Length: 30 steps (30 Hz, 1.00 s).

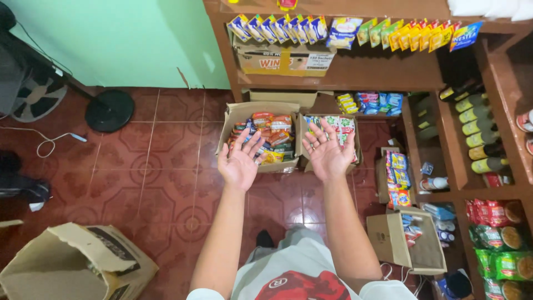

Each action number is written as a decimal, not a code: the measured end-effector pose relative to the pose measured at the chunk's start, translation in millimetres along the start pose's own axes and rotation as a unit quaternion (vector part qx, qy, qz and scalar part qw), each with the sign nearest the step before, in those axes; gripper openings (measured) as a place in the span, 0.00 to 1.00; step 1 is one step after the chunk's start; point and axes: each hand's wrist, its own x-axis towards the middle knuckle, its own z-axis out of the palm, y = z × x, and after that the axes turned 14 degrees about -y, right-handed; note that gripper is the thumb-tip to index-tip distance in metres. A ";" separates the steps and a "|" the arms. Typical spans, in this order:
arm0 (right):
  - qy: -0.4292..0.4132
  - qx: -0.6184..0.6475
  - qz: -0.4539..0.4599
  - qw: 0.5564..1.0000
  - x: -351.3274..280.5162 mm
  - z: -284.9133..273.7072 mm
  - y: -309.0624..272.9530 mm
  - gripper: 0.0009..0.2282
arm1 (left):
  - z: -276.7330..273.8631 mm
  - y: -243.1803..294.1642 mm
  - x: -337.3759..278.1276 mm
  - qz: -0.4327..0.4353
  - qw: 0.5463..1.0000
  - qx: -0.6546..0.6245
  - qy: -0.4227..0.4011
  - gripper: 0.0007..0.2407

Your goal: The recorder organizes and stocks various instant noodle packets on shelves in a pantry or small storage area.

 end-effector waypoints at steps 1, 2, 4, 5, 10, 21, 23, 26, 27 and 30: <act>-0.001 -0.002 -0.002 1.000 4.5 -2.2 3.5 0.38 | -7.9 4.2 2.8 0.000 1.000 -0.001 -0.003 0.33; 0.001 -0.003 0.002 1.000 12.2 -4.6 5.5 0.38 | -15.3 8.3 8.8 -0.002 1.000 -0.003 0.014 0.33; 0.004 -0.004 0.008 1.000 26.6 -10.6 9.2 0.37 | -26.8 14.8 21.9 -0.003 0.999 -0.005 0.032 0.33; 0.009 -0.003 0.012 1.000 33.3 -14.4 11.3 0.37 | -31.3 17.2 28.7 -0.004 1.000 -0.003 0.030 0.33; 0.021 0.004 0.023 1.000 77.0 -32.9 23.2 0.37 | -47.5 36.3 73.5 -0.023 0.999 -0.009 0.029 0.32; 0.037 0.019 0.014 0.999 183.5 -55.8 36.8 0.36 | -78.6 32.9 205.1 -0.107 0.994 0.010 0.007 0.31; 0.034 0.020 0.007 0.999 201.3 -57.3 37.9 0.36 | -80.6 30.0 223.4 -0.125 0.992 0.000 0.005 0.31; 0.040 0.014 -0.001 0.999 211.7 -53.3 38.8 0.36 | -81.0 25.9 242.9 -0.156 0.988 -0.007 -0.005 0.30; 0.043 0.007 -0.001 0.999 215.1 -50.4 39.1 0.35 | -80.9 25.8 249.9 -0.163 0.986 -0.002 -0.014 0.31; 0.062 -0.006 -0.012 0.998 228.4 -46.4 38.5 0.36 | -87.1 29.5 268.7 -0.182 0.983 -0.010 -0.018 0.30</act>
